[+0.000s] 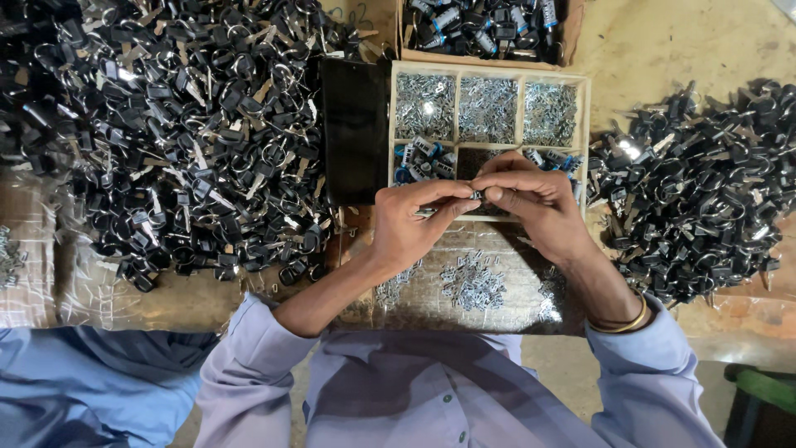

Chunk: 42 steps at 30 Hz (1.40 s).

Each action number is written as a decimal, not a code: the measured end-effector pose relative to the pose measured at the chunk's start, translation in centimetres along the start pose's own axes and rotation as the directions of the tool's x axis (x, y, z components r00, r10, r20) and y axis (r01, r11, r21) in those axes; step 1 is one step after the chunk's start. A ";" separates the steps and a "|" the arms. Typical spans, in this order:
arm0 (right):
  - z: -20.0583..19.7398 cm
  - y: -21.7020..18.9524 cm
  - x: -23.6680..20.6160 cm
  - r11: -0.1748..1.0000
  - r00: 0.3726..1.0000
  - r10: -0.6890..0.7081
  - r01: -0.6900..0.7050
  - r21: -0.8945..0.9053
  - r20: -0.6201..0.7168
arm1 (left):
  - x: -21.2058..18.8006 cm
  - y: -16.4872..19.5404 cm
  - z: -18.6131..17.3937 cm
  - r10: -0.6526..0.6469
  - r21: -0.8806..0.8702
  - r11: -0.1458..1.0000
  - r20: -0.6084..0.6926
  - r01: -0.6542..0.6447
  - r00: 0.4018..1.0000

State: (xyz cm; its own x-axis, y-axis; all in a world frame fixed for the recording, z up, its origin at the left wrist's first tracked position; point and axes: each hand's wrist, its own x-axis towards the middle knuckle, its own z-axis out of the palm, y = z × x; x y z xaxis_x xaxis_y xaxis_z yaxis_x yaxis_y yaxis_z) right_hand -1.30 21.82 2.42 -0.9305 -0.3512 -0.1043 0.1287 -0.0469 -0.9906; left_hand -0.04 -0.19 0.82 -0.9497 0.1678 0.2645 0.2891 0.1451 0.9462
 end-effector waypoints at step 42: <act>-0.7 -1.5 -0.1 0.965 0.998 -0.048 0.039 -0.260 -0.028 | 0.0 -0.4 0.0 0.072 -0.009 0.997 0.008 -0.071 0.997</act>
State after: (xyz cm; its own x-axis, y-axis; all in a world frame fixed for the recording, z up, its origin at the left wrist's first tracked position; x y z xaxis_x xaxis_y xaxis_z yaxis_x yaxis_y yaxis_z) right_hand -1.59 22.60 3.86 -0.9450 -0.3219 -0.0588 -0.0015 0.1839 -0.9829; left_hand -0.20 -0.26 0.44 -0.9256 0.1854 0.3300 0.3551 0.1236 0.9266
